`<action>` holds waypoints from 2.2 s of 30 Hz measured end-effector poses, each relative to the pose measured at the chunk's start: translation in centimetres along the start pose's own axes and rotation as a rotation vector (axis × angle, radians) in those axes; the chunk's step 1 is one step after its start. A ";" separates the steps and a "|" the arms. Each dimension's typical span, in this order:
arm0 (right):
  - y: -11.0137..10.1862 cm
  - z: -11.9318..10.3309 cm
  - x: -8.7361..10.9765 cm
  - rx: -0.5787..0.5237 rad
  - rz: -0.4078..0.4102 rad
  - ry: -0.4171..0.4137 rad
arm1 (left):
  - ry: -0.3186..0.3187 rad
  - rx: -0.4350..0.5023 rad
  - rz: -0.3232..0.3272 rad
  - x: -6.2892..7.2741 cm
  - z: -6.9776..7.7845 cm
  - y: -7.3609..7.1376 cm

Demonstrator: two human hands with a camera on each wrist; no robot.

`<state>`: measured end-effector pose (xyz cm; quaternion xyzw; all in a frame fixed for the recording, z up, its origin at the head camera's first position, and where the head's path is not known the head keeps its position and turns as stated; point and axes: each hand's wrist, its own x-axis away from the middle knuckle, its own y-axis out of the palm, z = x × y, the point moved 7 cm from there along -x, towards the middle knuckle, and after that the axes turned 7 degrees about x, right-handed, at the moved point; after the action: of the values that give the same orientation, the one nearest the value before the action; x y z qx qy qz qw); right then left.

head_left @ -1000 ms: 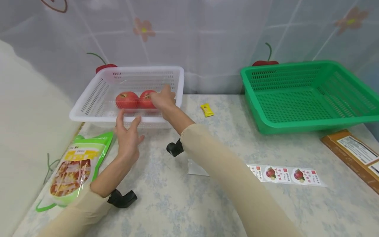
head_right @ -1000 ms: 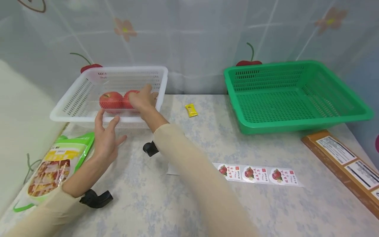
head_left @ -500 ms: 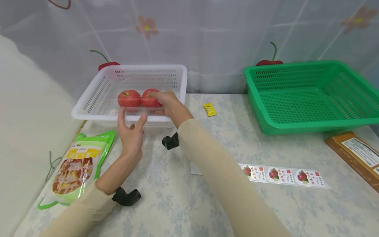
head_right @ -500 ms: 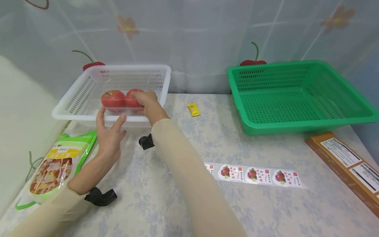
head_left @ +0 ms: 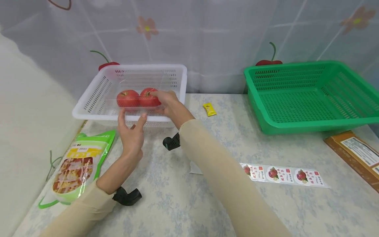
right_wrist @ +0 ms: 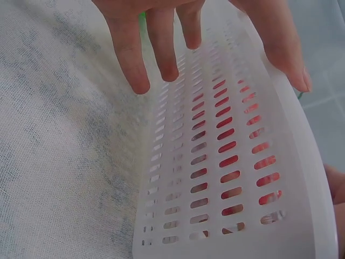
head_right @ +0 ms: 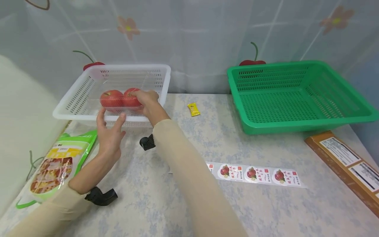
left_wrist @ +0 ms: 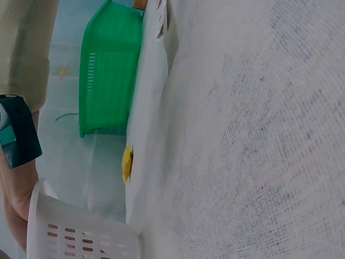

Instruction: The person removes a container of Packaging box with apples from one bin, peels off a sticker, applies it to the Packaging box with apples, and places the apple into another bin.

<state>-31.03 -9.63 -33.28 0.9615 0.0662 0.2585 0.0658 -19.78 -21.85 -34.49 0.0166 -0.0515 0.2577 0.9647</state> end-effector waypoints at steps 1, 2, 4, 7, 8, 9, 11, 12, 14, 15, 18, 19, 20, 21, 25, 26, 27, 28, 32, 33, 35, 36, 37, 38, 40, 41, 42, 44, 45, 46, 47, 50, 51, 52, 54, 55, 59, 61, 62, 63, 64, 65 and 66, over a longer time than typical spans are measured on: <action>0.0 0.0 0.0 -0.009 -0.005 0.002 | 0.003 0.004 0.002 0.0 0.0 0.0; 0.0 0.0 0.0 -0.019 -0.008 0.006 | 0.006 0.012 0.003 0.1 0.0 0.0; 0.0 0.0 0.0 -0.039 -0.022 0.011 | 0.011 0.028 0.003 0.1 0.1 0.1; 0.0 -0.2 0.1 -0.071 -0.045 0.008 | 0.018 0.049 -0.003 0.2 0.2 0.2; 0.0 -0.3 0.2 -0.078 -0.046 0.003 | 0.023 0.049 -0.006 0.2 0.3 0.3; -0.1 -0.4 0.3 -0.082 -0.047 -0.005 | 0.027 0.048 -0.009 0.2 0.4 0.4; -0.2 -0.7 0.4 -0.101 -0.052 -0.021 | 0.029 0.046 -0.011 0.2 0.6 0.6; -0.3 -0.8 0.5 -0.108 -0.051 -0.027 | 0.029 0.042 -0.012 0.2 0.6 0.6; -0.4 -0.9 0.5 -0.119 -0.055 -0.033 | 0.016 0.042 -0.013 0.2 0.6 0.8; -0.5 -0.9 0.6 -0.124 -0.060 -0.035 | 0.006 0.046 -0.013 0.2 0.6 0.8; -0.8 -1.4 1.0 -0.127 -0.046 -0.051 | -0.011 0.047 -0.009 0.2 0.4 0.9; -0.9 -1.7 1.3 -0.133 -0.038 -0.063 | -0.008 0.051 -0.007 0.2 0.3 0.9; -1.1 -2.1 1.7 -0.136 -0.030 -0.077 | -0.004 0.053 -0.006 0.2 0.3 1.0; -1.4 -2.5 2.2 -0.137 -0.020 -0.091 | 0.000 0.053 -0.005 0.2 0.2 1.0; -2.6 -4.1 4.0 -0.181 -0.017 -0.122 | 0.021 0.067 0.003 0.1 -0.1 0.8; -3.0 -4.3 4.3 -0.194 -0.024 -0.121 | 0.025 0.068 0.005 0.1 -0.1 0.6; -3.3 -4.5 4.7 -0.207 -0.032 -0.120 | 0.028 0.070 0.006 0.1 -0.1 0.5; -3.6 -4.6 5.0 -0.222 -0.042 -0.118 | 0.032 0.072 0.006 0.1 -0.1 0.4; -5.0 -4.9 6.4 -0.248 -0.063 -0.120 | 0.045 0.063 -0.005 0.1 -0.1 0.2; -5.4 -4.9 6.8 -0.248 -0.065 -0.122 | 0.044 0.059 -0.009 0.1 -0.2 0.2; -6.0 -4.9 7.5 -0.246 -0.070 -0.129 | 0.043 0.054 -0.009 0.0 -0.2 0.2; -6.4 -4.8 7.9 -0.246 -0.074 -0.135 | 0.044 0.054 -0.009 0.0 -0.2 0.1; -6.7 -4.8 8.2 -0.250 -0.073 -0.139 | 0.043 0.056 -0.011 0.0 -0.3 0.1; -7.1 -4.7 8.6 -0.253 -0.072 -0.142 | 0.043 0.055 -0.014 0.0 -0.3 0.1; -7.8 -4.6 9.1 -0.261 -0.065 -0.153 | 0.051 0.054 -0.022 -0.1 -0.3 0.1; -8.2 -4.4 9.4 -0.264 -0.059 -0.157 | 0.055 0.052 -0.027 -0.1 -0.3 0.1; -8.6 -4.3 9.7 -0.271 -0.053 -0.159 | 0.059 0.048 -0.031 -0.1 -0.3 0.1; -9.4 -4.0 10.2 -0.279 -0.043 -0.165 | 0.067 0.040 -0.036 0.0 -0.3 0.1; -9.8 -3.8 10.5 -0.281 -0.037 -0.170 | 0.070 0.040 -0.038 0.0 -0.3 0.1; -10.2 -3.6 10.8 -0.280 -0.034 -0.174 | 0.075 0.041 -0.037 0.0 -0.3 0.1; -10.5 -3.4 11.1 -0.275 -0.031 -0.182 | 0.076 0.044 -0.038 0.0 -0.3 0.1; -11.8 -3.0 12.0 -0.249 -0.020 -0.201 | 0.083 0.051 -0.040 0.1 -0.3 0.2; -12.2 -2.9 12.3 -0.244 -0.021 -0.207 | 0.086 0.054 -0.042 0.1 -0.3 0.2; -12.7 -2.7 12.6 -0.236 -0.027 -0.211 | 0.089 0.056 -0.044 0.1 -0.3 0.2; -13.7 -2.5 13.3 -0.225 -0.021 -0.217 | 0.093 0.059 -0.049 0.1 -0.3 0.3; -14.3 -2.4 13.6 -0.223 -0.022 -0.218 | 0.093 0.061 -0.051 0.1 -0.3 0.3; -16.7 -1.7 14.8 -0.226 -0.013 -0.214 | 0.098 0.051 -0.049 0.2 -0.4 0.2; -17.8 -1.2 15.4 -0.245 -0.032 -0.205 | 0.094 0.044 -0.045 0.2 -0.5 0.1; -18.3 -1.0 15.8 -0.258 -0.044 -0.199 | 0.093 0.041 -0.043 0.3 -0.5 0.0; -18.8 -0.8 16.1 -0.272 -0.059 -0.193 | 0.091 0.040 -0.042 0.3 -0.5 -0.1; -19.4 -0.6 16.4 -0.279 -0.071 -0.186 | 0.088 0.041 -0.044 0.3 -0.5 -0.1; -19.9 -0.5 16.7 -0.282 -0.080 -0.183 | 0.087 0.043 -0.044 0.3 -0.6 -0.2; -20.5 -0.3 16.9 -0.284 -0.088 -0.180 | 0.088 0.045 -0.045 0.3 -0.5 -0.2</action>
<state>-18.64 13.24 -28.03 0.9580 0.0651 0.1751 0.2177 -19.34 -21.80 -35.00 0.0283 -0.0028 0.2374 0.9710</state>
